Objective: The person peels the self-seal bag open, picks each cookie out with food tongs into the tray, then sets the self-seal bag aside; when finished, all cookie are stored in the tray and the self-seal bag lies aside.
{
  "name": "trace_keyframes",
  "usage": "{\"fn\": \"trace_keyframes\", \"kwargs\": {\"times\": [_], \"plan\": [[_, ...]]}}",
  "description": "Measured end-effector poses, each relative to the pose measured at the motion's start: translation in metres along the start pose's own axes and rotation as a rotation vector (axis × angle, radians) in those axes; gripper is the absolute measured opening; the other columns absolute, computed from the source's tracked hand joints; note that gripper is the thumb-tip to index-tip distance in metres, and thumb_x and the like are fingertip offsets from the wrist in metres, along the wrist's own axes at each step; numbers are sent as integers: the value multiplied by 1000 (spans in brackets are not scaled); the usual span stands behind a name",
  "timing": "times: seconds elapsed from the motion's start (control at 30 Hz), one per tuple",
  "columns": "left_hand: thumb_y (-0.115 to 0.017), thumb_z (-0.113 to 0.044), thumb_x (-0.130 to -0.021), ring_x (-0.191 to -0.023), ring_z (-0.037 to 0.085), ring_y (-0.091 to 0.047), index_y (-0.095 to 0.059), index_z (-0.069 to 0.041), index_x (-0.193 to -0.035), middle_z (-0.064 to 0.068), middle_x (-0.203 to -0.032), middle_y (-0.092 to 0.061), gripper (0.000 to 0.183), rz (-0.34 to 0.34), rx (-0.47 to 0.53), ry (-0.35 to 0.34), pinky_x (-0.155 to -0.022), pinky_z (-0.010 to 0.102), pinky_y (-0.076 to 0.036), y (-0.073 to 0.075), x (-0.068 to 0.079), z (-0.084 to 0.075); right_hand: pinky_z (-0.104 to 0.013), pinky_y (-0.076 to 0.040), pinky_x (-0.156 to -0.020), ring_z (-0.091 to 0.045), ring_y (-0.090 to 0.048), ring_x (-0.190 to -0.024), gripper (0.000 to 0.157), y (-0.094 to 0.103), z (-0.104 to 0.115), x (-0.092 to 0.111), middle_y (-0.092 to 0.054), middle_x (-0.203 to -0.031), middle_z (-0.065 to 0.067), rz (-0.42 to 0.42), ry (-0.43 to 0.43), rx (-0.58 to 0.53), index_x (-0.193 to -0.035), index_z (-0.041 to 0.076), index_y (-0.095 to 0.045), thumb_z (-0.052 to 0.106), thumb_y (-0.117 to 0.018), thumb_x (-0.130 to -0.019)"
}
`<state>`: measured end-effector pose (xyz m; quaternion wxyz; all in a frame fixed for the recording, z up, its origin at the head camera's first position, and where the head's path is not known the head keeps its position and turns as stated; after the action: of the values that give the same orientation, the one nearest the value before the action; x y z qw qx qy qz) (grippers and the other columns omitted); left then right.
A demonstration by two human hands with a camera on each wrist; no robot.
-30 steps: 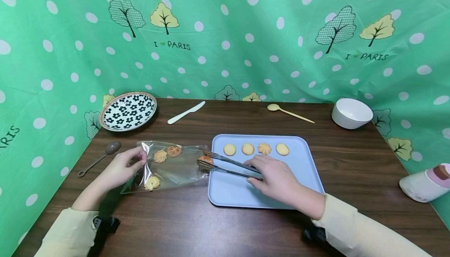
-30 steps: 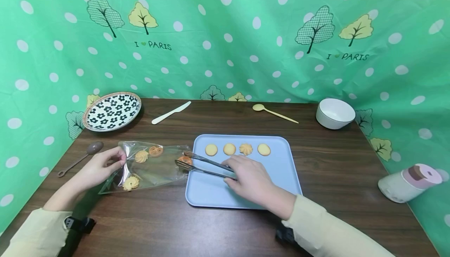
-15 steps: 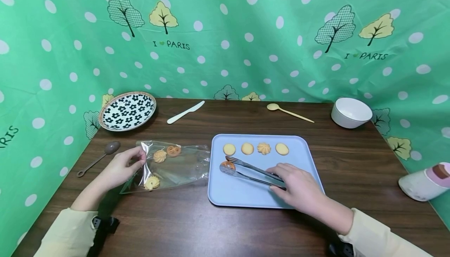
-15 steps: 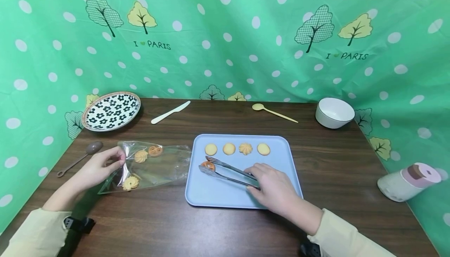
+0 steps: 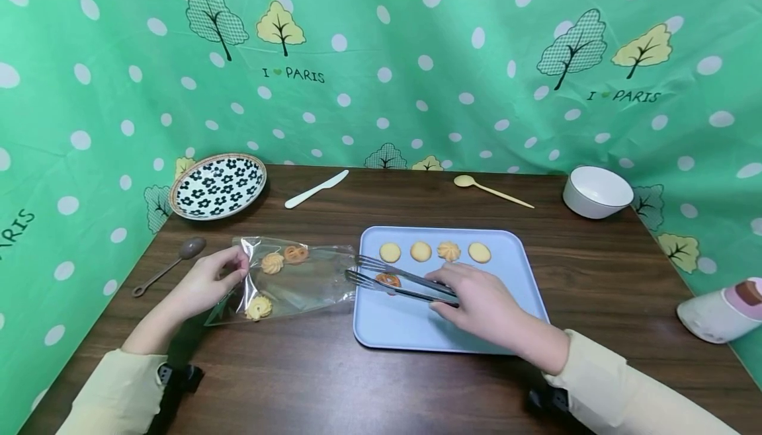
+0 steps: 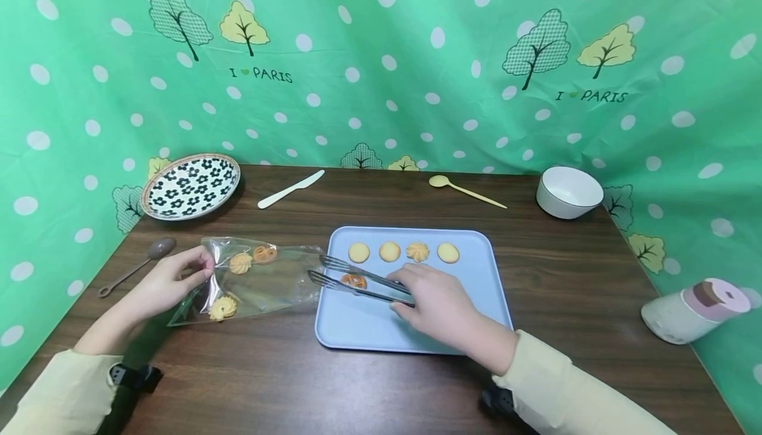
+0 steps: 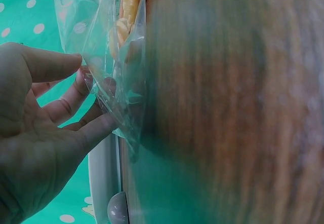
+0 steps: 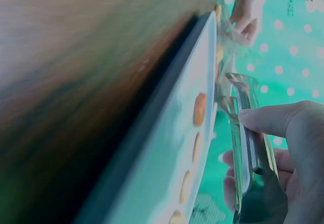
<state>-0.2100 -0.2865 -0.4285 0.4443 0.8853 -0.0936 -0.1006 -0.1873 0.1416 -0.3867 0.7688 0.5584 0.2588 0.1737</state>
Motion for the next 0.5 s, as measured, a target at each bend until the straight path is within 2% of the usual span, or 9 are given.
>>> {"fn": "trace_keyframes", "kwargs": {"times": [0.1,0.27,0.5], "plan": [[-61,-5,-89,-79,15,-54,-54,-17,-89,2,-85,-61,14,4,-3,4,-72,29,-46,0,-1,0,-39,-52,-79,-17,-63,-103,36,-5,11,-14,-68,-108,1,24,42,1,-110,17,-67,31,-77,-78],[-61,-4,-88,-82,16,-54,-55,-18,-89,-1,-85,-61,16,4,-8,5,-73,30,-46,0,-2,-1,-33,-50,-66,-10,-62,-92,32,-18,28,-38,-67,-102,7,68,96,14,-108,21,-67,32,-75,-79],[-62,-5,-88,-83,15,-56,-55,-18,-88,-3,-84,-60,15,-7,-19,-1,-73,30,-47,-1,-1,-1,-32,-50,-68,-9,-60,-94,36,-37,43,-65,-65,-101,6,95,126,28,-112,17,-65,35,-71,-81]]}}
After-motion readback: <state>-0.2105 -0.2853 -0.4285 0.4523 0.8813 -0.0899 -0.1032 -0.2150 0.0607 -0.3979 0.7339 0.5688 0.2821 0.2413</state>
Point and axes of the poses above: each hand's wrist, its own x-axis away from the middle knuckle, its own y-axis out of the back of the hand, z = x × y, the point moved 4 cm from there along -x, towards the middle knuckle
